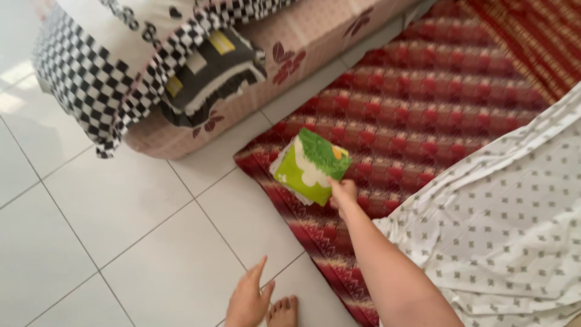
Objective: The person puts a black-and-white checkered pillowcase on a white pillow, adjusting the corners and smoothing the fabric. They then place the finished pillow on a nearby bed. Next, they put a yellow Winnie the Pooh pillowcase on another white pillow, tucking the edges and smoothing the surface.
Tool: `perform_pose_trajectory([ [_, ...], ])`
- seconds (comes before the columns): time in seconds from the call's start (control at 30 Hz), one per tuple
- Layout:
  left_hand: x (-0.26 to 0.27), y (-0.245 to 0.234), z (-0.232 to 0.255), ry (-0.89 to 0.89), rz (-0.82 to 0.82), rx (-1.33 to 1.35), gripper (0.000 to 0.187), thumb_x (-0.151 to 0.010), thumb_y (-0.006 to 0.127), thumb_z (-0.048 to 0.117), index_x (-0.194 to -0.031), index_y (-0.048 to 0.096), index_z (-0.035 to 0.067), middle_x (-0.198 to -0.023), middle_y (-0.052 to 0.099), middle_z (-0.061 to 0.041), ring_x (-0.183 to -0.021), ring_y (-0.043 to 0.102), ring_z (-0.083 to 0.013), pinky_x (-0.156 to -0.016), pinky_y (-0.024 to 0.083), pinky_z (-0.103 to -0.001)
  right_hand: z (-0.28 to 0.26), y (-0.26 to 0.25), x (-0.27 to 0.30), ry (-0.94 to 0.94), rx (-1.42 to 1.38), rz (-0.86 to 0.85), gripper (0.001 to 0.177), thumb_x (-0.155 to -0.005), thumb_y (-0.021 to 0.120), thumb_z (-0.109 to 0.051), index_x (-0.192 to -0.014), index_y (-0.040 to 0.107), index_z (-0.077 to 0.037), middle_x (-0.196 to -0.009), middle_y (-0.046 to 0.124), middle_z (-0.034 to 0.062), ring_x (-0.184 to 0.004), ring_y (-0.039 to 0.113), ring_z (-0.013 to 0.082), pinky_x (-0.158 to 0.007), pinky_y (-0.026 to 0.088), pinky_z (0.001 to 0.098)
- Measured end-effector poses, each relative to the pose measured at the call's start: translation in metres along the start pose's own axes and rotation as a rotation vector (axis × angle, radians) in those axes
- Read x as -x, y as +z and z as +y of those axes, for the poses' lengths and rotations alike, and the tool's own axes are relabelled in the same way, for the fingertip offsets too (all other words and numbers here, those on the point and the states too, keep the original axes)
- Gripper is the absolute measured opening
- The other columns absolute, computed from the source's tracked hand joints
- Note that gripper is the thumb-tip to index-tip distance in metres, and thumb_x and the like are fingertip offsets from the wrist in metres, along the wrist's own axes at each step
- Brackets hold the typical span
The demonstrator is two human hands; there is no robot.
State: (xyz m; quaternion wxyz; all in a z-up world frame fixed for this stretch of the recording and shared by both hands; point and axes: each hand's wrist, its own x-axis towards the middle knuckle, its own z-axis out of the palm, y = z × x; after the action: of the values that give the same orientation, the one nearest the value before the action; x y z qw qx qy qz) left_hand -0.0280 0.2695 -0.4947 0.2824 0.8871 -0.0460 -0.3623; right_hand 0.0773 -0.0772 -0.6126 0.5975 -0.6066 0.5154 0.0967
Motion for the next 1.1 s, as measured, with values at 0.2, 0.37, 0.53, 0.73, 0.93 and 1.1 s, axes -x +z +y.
perform_pose_trajectory([
  [0.2, -0.026, -0.021, 0.014, 0.002, -0.022, 0.008, 0.067, -0.092, 0.065, 0.032, -0.154, 0.040, 0.023, -0.147, 0.055, -0.010, -0.136, 0.051, -0.0314, -0.110, 0.045, -0.042, -0.031, 0.016, 0.030, 0.070, -0.048, 0.134, 0.049, -0.091, 0.078, -0.029, -0.123, 0.058, 0.003, -0.115, 0.067, 0.0184, -0.106, 0.067, 0.0295, -0.089, 0.056, 0.0459],
  [0.37, -0.040, -0.007, 0.015, 0.191, 0.108, 0.089, 0.060, -0.091, 0.068, 0.030, -0.147, 0.049, 0.018, -0.142, 0.059, -0.016, -0.133, 0.055, -0.0341, -0.109, 0.045, -0.042, -0.043, 0.022, 0.033, -0.094, -0.083, -0.032, 0.032, -0.085, 0.073, -0.013, -0.113, 0.069, 0.002, -0.105, 0.075, 0.0147, -0.098, 0.073, 0.0256, -0.090, 0.057, 0.0381],
  [0.53, -0.051, -0.004, 0.040, 0.010, 0.097, 0.396, 0.053, -0.095, 0.061, 0.036, -0.145, 0.056, 0.020, -0.136, 0.068, -0.015, -0.126, 0.066, -0.0264, -0.103, 0.053, -0.038, -0.091, 0.008, 0.100, -0.312, -0.376, -0.263, 0.036, -0.081, 0.064, 0.004, -0.116, 0.066, 0.007, -0.103, 0.074, 0.0182, -0.092, 0.073, 0.0270, -0.087, 0.059, 0.0415],
  [0.73, -0.036, -0.076, 0.145, -0.380, -0.313, 1.289, 0.069, -0.097, 0.034, 0.060, -0.141, 0.055, 0.012, -0.126, 0.068, -0.015, -0.110, 0.069, -0.0323, -0.092, 0.055, -0.047, -0.171, -0.077, 0.228, -0.379, -0.684, -0.570, 0.048, -0.076, 0.053, 0.010, -0.124, 0.058, 0.005, -0.112, 0.072, 0.0112, -0.101, 0.072, 0.0210, -0.089, 0.059, 0.0366],
  [0.93, -0.001, -0.131, 0.264, 0.209, -0.603, 1.423, 0.052, -0.096, 0.054, 0.043, -0.133, 0.060, 0.008, -0.118, 0.069, -0.010, -0.100, 0.068, -0.0205, -0.084, 0.057, -0.038, -0.218, -0.149, 0.295, -0.568, -0.676, -0.626, 0.053, -0.076, 0.046, 0.010, -0.126, 0.060, 0.004, -0.112, 0.069, 0.0148, -0.098, 0.067, 0.0251, -0.084, 0.057, 0.0376],
  [1.1, 0.065, -0.165, 0.355, 0.537, -0.592, 1.224, 0.050, -0.096, 0.055, 0.031, -0.135, 0.059, 0.000, -0.117, 0.070, -0.009, -0.101, 0.068, -0.0159, -0.086, 0.057, -0.032, -0.260, -0.192, 0.374, -0.770, -0.319, -0.009, 0.058, -0.083, 0.057, -0.003, -0.139, 0.048, -0.010, -0.114, 0.064, 0.0099, -0.103, 0.063, 0.0182, -0.086, 0.052, 0.0293],
])
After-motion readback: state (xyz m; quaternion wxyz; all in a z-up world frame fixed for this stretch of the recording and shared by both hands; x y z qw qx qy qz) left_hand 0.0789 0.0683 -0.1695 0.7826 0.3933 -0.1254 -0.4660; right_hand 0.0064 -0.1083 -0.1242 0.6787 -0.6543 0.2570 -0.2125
